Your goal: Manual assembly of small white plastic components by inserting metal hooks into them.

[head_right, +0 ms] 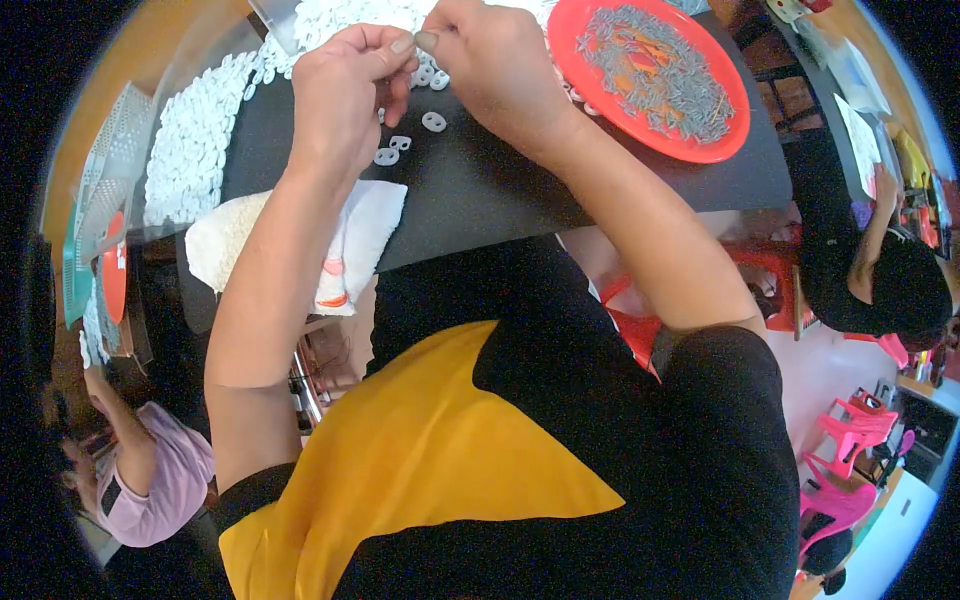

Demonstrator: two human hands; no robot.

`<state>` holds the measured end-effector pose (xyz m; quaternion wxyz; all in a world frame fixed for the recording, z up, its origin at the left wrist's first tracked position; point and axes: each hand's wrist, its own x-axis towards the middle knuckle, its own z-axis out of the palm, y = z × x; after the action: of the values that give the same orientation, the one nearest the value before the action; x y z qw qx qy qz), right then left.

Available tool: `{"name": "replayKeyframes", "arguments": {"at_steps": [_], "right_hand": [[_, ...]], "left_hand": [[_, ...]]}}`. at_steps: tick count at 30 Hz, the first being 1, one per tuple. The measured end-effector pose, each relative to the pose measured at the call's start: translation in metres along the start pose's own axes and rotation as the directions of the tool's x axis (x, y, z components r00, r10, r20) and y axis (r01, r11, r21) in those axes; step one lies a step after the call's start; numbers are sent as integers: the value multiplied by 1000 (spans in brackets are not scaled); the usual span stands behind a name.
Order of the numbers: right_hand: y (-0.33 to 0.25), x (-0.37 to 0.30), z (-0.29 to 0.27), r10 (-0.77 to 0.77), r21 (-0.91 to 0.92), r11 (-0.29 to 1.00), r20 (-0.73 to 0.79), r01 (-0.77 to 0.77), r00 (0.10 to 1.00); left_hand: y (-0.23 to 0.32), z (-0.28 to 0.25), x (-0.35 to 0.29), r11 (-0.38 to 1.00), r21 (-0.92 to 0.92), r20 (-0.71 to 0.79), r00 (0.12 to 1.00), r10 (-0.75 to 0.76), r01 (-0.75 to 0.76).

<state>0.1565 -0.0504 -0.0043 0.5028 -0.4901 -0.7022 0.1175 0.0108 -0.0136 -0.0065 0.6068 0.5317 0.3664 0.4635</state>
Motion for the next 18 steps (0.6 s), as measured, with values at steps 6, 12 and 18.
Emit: {"name": "replayKeyframes", "arguments": {"at_steps": [6,12,18], "right_hand": [[4,-1,7,119,89,989,4,-119,993],[-1,-3,-1,80,21,997,19,-80,997],[-15,-20,11,-379,-386,747,420,541,824]], "left_hand": [[-4,-2,3,996,-77,-10,999,-37,36],[8,-21,18,985,-170,-72,997,11,-24],[10,-32,29,959,-269,-113,987,-117,83]]}}
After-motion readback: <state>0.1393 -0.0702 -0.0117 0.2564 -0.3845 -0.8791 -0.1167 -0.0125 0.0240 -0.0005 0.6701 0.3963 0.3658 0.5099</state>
